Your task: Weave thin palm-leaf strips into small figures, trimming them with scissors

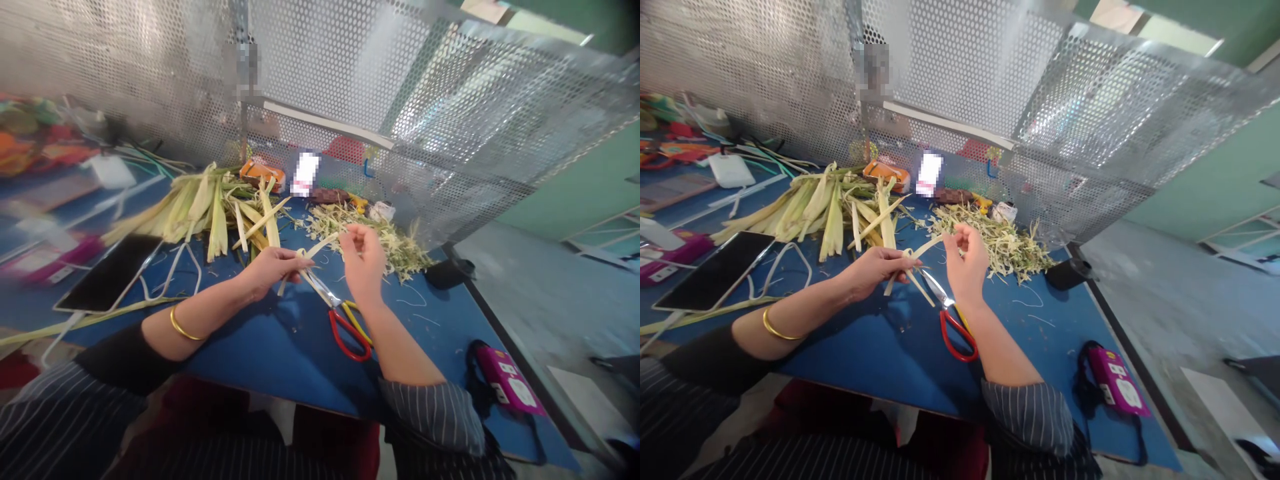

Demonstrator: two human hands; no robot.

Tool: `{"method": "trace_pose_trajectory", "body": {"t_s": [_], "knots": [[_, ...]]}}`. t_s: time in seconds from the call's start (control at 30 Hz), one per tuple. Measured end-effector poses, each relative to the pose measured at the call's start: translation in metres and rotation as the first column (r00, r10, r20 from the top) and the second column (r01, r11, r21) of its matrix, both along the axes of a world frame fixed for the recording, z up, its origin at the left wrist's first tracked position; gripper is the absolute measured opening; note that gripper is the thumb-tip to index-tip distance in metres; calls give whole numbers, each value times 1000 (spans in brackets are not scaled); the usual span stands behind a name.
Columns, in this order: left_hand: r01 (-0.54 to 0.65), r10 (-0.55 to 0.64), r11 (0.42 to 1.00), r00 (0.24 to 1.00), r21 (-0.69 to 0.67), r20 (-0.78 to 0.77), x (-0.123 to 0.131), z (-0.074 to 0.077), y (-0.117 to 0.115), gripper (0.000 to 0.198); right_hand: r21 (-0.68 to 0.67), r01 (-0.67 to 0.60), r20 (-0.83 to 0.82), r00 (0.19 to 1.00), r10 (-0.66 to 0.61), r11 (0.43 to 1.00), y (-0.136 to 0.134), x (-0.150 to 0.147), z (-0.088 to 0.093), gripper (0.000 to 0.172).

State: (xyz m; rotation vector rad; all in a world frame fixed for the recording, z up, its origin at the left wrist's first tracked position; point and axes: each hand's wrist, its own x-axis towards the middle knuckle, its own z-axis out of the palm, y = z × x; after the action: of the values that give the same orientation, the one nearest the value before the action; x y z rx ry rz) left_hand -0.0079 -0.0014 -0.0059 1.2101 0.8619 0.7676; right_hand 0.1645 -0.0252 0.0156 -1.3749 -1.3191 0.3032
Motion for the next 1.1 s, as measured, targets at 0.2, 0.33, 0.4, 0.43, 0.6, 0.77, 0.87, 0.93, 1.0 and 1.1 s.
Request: {"method": "trace_pose_trajectory", "body": {"t_s": [0.2, 0.33, 0.4, 0.43, 0.6, 0.77, 0.87, 0.93, 1.0, 1.1], "knots": [[70, -59, 992, 992, 101, -107, 2, -5, -4, 23, -288, -445, -523, 815, 250, 848, -4, -6, -21, 27], [138, -116, 979, 983, 148, -144, 3, -5, -8, 29, -241, -459, -611, 756, 234, 855, -7, -5, -27, 23], [135, -111, 980, 980, 146, -163, 4, -4, -8, 31, -240, -374, -629, 763, 150, 896, -6, -1, -29, 27], [129, -104, 981, 980, 146, -169, 4, -3, -8, 31, -249, -326, -636, 765, 100, 912, -6, 1, -30, 28], [120, -90, 978, 981, 169, -171, 4, -5, -8, 29, -318, -377, -656, 750, 85, 870, -6, 0, -37, 30], [191, -163, 973, 967, 131, -196, 5, -12, -6, 29, -276, -375, -578, 801, 159, 885, -5, -5, -40, 23], [142, -123, 983, 980, 116, -158, 6, -14, -4, 28, -245, -226, -393, 912, 117, 943, -8, -3, -36, 24], [62, -52, 994, 992, 89, -111, 6, -12, -3, 27, -88, -27, -142, 990, 15, 996, -18, -2, -30, 24], [-34, 36, 999, 999, 38, -40, 6, -10, -2, 27, 103, 68, 145, 986, -83, 992, -32, -7, -25, 21], [-153, 156, 987, 984, -40, 81, 5, -7, -1, 28, -7, -140, 430, 893, 129, 990, -50, -22, -26, 21]]}}
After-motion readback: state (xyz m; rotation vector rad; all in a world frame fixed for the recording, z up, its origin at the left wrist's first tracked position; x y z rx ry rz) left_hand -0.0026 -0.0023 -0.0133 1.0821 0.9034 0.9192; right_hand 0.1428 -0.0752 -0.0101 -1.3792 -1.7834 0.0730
